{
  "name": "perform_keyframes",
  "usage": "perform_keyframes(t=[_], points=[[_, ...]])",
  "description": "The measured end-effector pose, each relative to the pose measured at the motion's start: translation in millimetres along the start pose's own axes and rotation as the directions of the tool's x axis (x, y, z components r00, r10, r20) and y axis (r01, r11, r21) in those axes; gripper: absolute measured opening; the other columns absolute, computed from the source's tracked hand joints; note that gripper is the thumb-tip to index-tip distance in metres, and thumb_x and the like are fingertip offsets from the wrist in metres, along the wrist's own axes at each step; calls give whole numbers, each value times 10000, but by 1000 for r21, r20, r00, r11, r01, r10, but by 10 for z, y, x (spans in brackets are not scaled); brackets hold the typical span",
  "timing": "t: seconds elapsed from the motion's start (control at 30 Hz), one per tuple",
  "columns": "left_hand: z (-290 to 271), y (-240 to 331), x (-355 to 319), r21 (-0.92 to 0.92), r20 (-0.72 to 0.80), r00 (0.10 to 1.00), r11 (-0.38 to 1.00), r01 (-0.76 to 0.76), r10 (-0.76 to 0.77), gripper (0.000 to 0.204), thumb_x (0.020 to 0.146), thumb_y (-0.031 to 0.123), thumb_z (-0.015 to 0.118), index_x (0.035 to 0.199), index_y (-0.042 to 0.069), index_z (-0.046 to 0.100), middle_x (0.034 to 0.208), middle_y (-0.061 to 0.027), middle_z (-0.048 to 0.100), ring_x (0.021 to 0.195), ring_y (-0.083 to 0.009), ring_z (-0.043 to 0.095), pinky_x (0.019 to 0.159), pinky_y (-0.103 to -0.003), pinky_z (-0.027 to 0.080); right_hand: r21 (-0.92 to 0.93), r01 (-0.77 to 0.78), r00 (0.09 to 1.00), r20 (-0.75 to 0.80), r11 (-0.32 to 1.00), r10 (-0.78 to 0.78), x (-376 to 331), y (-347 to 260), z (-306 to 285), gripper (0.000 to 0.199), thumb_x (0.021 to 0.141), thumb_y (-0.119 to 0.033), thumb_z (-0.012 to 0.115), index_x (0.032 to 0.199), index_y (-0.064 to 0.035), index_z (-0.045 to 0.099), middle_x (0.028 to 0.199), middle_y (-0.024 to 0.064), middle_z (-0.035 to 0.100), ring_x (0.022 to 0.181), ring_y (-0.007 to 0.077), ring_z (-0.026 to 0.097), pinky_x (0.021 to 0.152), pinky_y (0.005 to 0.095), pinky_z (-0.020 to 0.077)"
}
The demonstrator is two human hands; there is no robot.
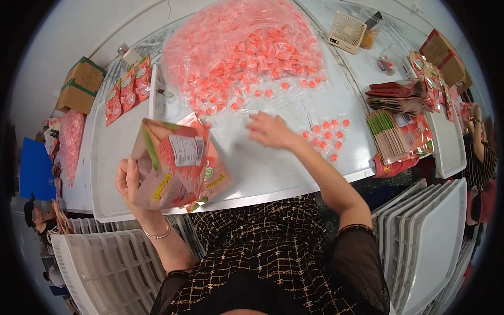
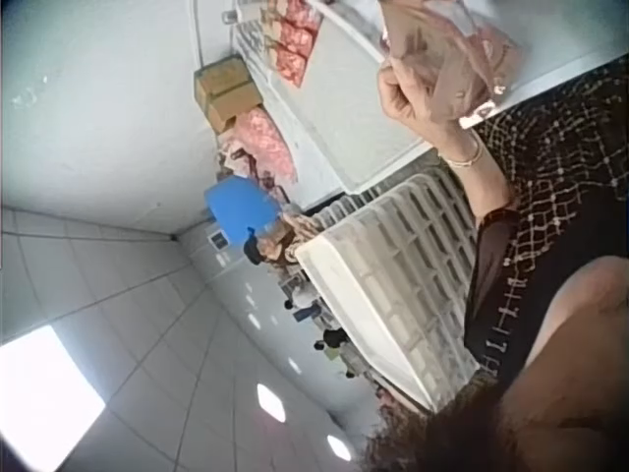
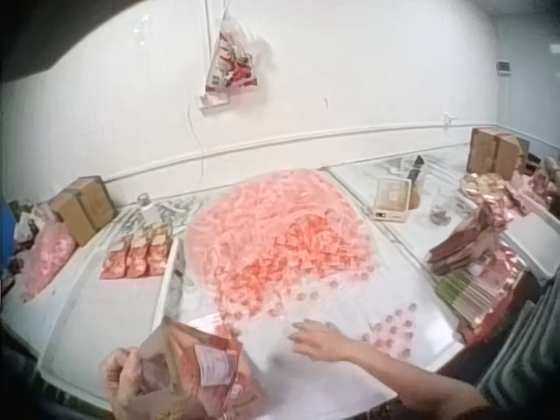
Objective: Manually filling plastic bags with pink candies and sealing the zip-locks.
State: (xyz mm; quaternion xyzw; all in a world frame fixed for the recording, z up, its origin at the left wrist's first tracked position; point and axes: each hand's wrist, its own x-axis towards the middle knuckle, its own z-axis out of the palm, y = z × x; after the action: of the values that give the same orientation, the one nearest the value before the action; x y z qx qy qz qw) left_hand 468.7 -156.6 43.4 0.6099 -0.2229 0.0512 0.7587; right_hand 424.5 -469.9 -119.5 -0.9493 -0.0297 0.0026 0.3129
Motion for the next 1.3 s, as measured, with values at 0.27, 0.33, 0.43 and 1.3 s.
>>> perform_keyframes(t=[0.27,0.33,0.43,1.3], points=[[366,-81,295,3,118,993,1000,-30,30,307,933,102,537,653,63,418,693,12,513,591,-29,348,544,-207,289,306,4,985,-165,952,49,-201,165,-167,465,913,-382,488,1319,-156,486,1373,107,439,1295,257,380,1082,352,273],[417,-138,329,-39,125,992,999,-1,6,310,934,112,545,655,64,417,676,21,497,588,-24,338,532,-204,279,-420,-156,927,-375,894,-14,-205,-78,224,450,848,-357,580,1246,-153,536,1311,93,489,1234,297,431,1025,356,334],[546,-175,334,-48,204,979,998,34,-23,310,927,107,551,653,64,414,652,37,471,585,-27,335,528,-205,288,-419,-19,884,-432,908,-181,-171,-157,433,317,763,-295,668,1039,-150,610,1177,64,561,1076,290,521,848,369,444],[1735,-1071,-105,302,185,977,952,47,-107,247,917,104,508,710,-19,452,584,-37,443,563,-81,387,501,-272,361,8,-44,723,-690,999,37,-260,-775,-710,173,888,-142,485,783,-15,539,684,140,524,654,329,514,601,406,427]])
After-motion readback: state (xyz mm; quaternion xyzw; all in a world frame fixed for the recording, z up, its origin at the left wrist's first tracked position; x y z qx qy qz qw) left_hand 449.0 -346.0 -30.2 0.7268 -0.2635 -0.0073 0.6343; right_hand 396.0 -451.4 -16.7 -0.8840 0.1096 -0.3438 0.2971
